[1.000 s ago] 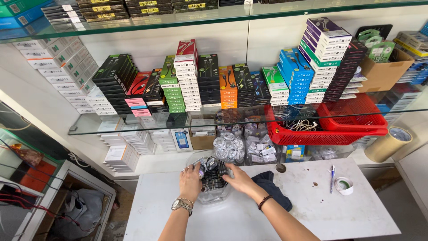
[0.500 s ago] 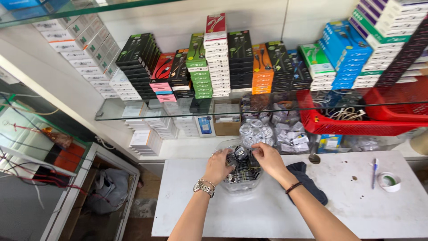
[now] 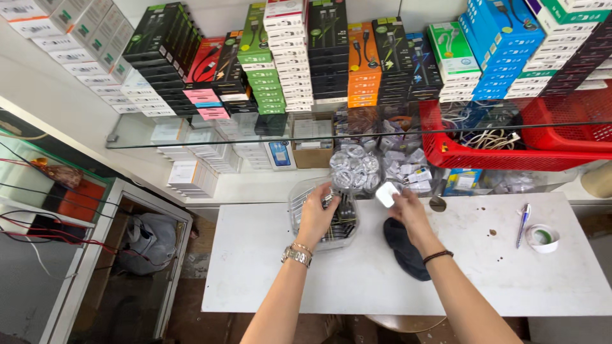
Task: The person takes small boxed electronics accessories out of a plastic container, wipes each box with a black cloth, and places the wiped boxes on the counter. They continue through the container, wiping multiple packages one at a time and arranging them on the work surface.
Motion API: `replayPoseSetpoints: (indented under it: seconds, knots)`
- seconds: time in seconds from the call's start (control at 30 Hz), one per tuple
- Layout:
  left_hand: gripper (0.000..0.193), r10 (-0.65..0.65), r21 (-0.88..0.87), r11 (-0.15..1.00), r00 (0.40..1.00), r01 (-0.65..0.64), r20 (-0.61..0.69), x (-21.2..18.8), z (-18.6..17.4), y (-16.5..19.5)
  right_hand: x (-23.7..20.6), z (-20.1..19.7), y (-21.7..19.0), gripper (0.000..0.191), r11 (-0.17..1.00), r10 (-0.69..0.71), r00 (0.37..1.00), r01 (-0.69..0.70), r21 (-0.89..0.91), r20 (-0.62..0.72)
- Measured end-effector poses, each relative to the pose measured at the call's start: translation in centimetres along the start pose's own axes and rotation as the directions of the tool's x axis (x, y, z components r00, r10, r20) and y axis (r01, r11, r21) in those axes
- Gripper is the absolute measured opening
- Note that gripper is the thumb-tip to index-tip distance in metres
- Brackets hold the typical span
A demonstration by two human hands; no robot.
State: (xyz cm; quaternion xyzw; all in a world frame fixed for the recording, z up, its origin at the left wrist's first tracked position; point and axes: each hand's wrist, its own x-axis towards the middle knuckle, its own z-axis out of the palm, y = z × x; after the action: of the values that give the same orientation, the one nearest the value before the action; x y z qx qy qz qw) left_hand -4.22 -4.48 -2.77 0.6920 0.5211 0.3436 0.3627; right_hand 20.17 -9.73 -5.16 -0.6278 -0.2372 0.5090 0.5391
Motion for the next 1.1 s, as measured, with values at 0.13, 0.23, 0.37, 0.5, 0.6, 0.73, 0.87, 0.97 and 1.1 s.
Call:
replayPoseSetpoints:
  seconds: [0.13, 0.23, 0.37, 0.5, 0.6, 0.73, 0.87, 0.97, 1.1]
  knots:
    - [0.052, 0.117, 0.219, 0.969, 0.993, -0.114, -0.002, -2.0, 3.4, -0.5, -0.7, -0.1, 4.1, 0.044, 0.951, 0.175, 0.984, -0.158, -0.266, 0.041]
    - [0.066, 0.188, 0.373, 0.91, 0.982, -0.182, 0.021, -2.5, 4.0, 0.3, -1.1, 1.2, 4.5, 0.052, 0.813, -0.017, 0.993, 0.081, -0.577, 0.116]
    - [0.073, 0.097, 0.51, 0.846, 0.986, -0.155, 0.138, -2.6, 3.0, 1.6, -2.1, 0.5, 4.4, 0.059, 0.336, -0.42, 0.844, 0.485, -0.807, 0.333]
    - [0.063, 0.159, 0.48, 0.862, 0.986, -0.163, 0.05, -2.9, 1.6, 3.2, -4.0, -3.6, 5.0, 0.072, -0.01, -0.261, 0.863, 0.446, -0.895, 0.433]
    - [0.06, 0.21, 0.313, 0.934, 0.973, -0.17, -0.097, -3.3, 0.7, 5.1, -4.6, -8.8, 5.6, 0.068, 0.01, -0.211, 0.855, 0.486, -0.874, 0.473]
    - [0.056, 0.174, -0.036, 0.983, 0.979, -0.178, -0.103, -2.9, 1.6, 8.6, -4.6, -12.6, 5.1, 0.056, -0.061, -0.169, 0.924, 0.337, -0.94, 0.342]
    - [0.058, 0.235, -0.305, 0.936, 0.956, -0.174, 0.177, -3.0, 6.7, 12.1, -2.5, -11.1, 2.2, 0.05, 0.987, 0.111, 0.945, -0.142, 0.079, 0.306]
    - [0.06, 0.42, -0.179, 0.902, 0.892, -0.392, 0.165, -3.3, 8.6, 12.1, -1.1, -9.5, 0.2, 0.048, 0.928, 0.065, 0.836, -0.251, 0.275, 0.545]
    - [0.056, 0.289, 0.114, 0.953, 0.955, -0.28, -0.067, -2.8, 6.1, 7.7, -0.2, -6.5, 0.6, 0.056, 0.99, 0.135, 0.984, -0.139, 0.025, 0.118]
